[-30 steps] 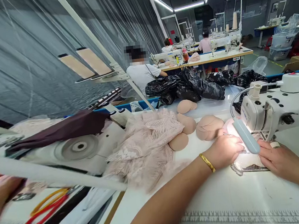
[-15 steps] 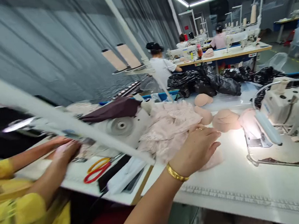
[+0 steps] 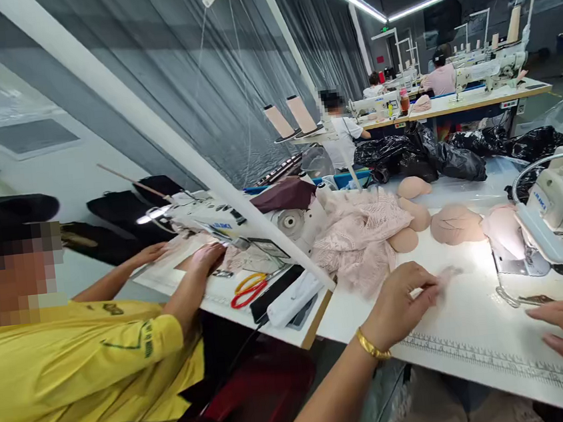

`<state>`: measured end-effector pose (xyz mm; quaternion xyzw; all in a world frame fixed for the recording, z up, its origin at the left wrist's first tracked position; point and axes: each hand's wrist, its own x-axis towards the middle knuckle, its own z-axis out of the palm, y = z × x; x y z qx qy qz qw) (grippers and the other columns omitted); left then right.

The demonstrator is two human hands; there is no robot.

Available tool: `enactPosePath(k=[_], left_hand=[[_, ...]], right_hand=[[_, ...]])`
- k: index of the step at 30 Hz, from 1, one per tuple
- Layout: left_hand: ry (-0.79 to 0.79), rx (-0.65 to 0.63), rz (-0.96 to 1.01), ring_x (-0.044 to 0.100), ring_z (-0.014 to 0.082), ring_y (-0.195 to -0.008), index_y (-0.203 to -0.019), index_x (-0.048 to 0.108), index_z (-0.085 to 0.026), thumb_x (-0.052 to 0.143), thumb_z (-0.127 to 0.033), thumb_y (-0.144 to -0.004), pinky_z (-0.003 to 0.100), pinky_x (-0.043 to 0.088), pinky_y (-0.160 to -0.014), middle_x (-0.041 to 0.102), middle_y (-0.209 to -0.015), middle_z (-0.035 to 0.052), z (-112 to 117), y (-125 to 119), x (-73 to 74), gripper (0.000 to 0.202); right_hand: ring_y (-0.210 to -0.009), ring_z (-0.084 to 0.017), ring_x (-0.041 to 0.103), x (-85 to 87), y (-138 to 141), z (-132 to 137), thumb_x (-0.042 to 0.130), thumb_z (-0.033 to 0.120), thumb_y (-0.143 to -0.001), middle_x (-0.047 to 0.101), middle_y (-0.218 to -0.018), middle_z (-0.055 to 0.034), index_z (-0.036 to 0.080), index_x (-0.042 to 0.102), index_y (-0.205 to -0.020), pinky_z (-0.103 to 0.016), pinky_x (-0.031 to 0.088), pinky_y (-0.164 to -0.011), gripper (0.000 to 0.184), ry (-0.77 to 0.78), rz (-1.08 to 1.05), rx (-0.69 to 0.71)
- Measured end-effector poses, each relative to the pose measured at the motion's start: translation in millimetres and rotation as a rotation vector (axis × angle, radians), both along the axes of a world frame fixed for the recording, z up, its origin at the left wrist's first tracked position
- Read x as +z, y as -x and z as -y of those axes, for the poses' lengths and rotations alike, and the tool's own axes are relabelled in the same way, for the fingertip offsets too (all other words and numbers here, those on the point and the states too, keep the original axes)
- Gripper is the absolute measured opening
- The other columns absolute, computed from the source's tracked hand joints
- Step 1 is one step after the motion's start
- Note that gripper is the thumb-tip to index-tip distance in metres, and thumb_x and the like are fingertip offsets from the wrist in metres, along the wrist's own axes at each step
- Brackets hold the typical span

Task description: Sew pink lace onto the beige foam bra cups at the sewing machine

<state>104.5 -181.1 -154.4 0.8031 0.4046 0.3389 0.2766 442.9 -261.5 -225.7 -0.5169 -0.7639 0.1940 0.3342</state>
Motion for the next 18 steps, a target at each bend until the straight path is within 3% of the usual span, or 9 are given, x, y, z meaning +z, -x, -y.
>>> enactPosePath(k=[3, 4, 7, 9, 11, 14, 18], left_hand=[[0.283, -0.035, 0.424, 0.063, 0.0196, -0.091, -0.086, 0.072, -0.018, 0.072, -0.036, -0.094, 0.029, 0.048, -0.077, 0.068, -0.095, 0.0061, 9, -22, 4.5, 0.019], [0.382, -0.044, 0.531, 0.063, 0.0208, -0.097, -0.084, 0.07, -0.018, 0.075, -0.038, -0.092, 0.029, 0.049, -0.08, 0.069, -0.102, 0.0077, 11, -28, 3.4, 0.022], [0.664, -0.119, 0.746, 0.064, 0.0205, -0.102, -0.075, 0.061, -0.016, 0.088, -0.037, -0.078, 0.028, 0.049, -0.085, 0.069, -0.11, 0.0084, 14, -40, -4.3, 0.034], [0.868, -0.225, 0.795, 0.063, 0.015, -0.084, -0.08, 0.059, -0.017, 0.094, -0.036, -0.07, 0.024, 0.048, -0.074, 0.069, -0.098, 0.0045, 13, -44, -9.7, 0.041], [1.04, -0.326, 0.77, 0.06, 0.0121, -0.073, -0.093, 0.063, -0.018, 0.098, -0.037, -0.064, 0.023, 0.047, -0.068, 0.067, -0.089, 0.0011, 10, -49, -12.9, 0.049], [1.118, -0.365, 0.659, 0.065, 0.0165, -0.081, -0.102, 0.07, -0.014, 0.1, -0.04, -0.061, 0.027, 0.05, -0.079, 0.07, -0.089, 0.0035, 7, -62, -13.7, 0.057], [0.965, -0.172, 0.777, 0.068, 0.0196, -0.089, -0.104, 0.073, -0.014, 0.096, -0.044, -0.068, 0.031, 0.051, -0.088, 0.074, -0.094, 0.0054, 7, -75, -14.5, 0.053]], right_hand=[[-0.12, -0.033, 0.068, 15.7, 38, -13, 0.068, 0.06, -0.093, 0.059, -0.152, -0.0116, 0.035, 0.052, -0.153, -0.041, 0.063, -0.088, 0.067, 0.287, -0.227, -0.045], [-0.116, -0.032, 0.07, 22.2, 49, -18, 0.068, 0.062, -0.092, 0.063, -0.147, -0.0129, 0.032, 0.052, -0.153, -0.041, 0.063, -0.087, 0.069, 0.345, -0.335, -0.042], [-0.091, -0.026, 0.07, 42.6, 67, -30, 0.061, 0.068, -0.094, 0.075, -0.105, -0.0097, 0.023, 0.07, -0.125, -0.037, 0.06, -0.077, 0.055, 0.4, -0.586, -0.032], [-0.079, -0.021, 0.063, 54.8, 68, -35, 0.063, 0.07, -0.093, 0.07, -0.085, -0.0042, 0.022, 0.074, -0.1, -0.033, 0.056, -0.072, 0.049, 0.397, -0.624, -0.026], [-0.074, -0.018, 0.058, 62.9, 64, -40, 0.068, 0.069, -0.089, 0.064, -0.078, -0.0014, 0.022, 0.073, -0.087, -0.03, 0.051, -0.068, 0.047, 0.423, -0.613, 0.012], [-0.073, -0.017, 0.056, 62.8, 58, -45, 0.072, 0.071, -0.086, 0.063, -0.082, -0.0013, 0.023, 0.074, -0.096, -0.028, 0.049, -0.066, 0.049, 0.523, -0.782, -0.013], [-0.086, -0.023, 0.066, 42.3, 56, -37, 0.063, 0.08, -0.087, 0.069, -0.096, -0.0069, 0.023, 0.071, -0.115, -0.036, 0.054, -0.079, 0.064, 0.69, -1.055, 0.01]])
